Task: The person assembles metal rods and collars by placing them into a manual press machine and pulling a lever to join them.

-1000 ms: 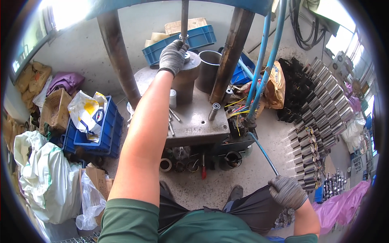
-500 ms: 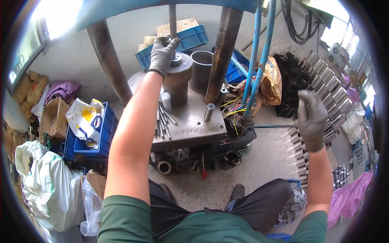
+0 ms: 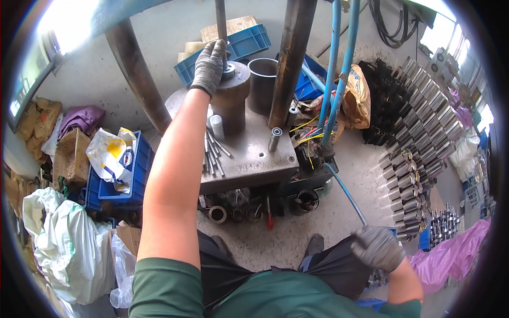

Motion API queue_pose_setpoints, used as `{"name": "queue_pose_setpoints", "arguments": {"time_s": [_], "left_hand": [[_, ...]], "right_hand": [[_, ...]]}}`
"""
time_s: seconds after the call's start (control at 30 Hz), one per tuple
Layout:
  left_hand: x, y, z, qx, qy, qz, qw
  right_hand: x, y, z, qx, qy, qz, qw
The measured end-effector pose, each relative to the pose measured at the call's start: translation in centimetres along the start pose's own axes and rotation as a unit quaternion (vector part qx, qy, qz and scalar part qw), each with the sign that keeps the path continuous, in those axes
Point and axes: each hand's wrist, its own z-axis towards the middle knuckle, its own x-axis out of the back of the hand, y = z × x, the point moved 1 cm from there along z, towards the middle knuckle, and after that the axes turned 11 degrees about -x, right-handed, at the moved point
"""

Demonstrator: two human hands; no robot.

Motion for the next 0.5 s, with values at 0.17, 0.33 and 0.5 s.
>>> {"name": "queue_pose_setpoints", "arguments": {"time_s": [0.17,0.33,0.5], "left_hand": [[0.0,-0.3,0.1,0.018,0.008,-0.021,1.0],[0.3,-0.1,0.1,0.032,0.016,-0.02,0.999],[0.5,-1.0,0.7,0.042,0.012,-0.06,0.997]], "right_hand": [[-3.7,-0.4,-1.7,-0.062,-0.018,0.03,0.997],[-3.3,-0.3,-1.3,-0.064,-0.012,0.021,0.998],[-2.2,-0.3,-1.1,-0.059,-0.016,0.001,0.998]]}}
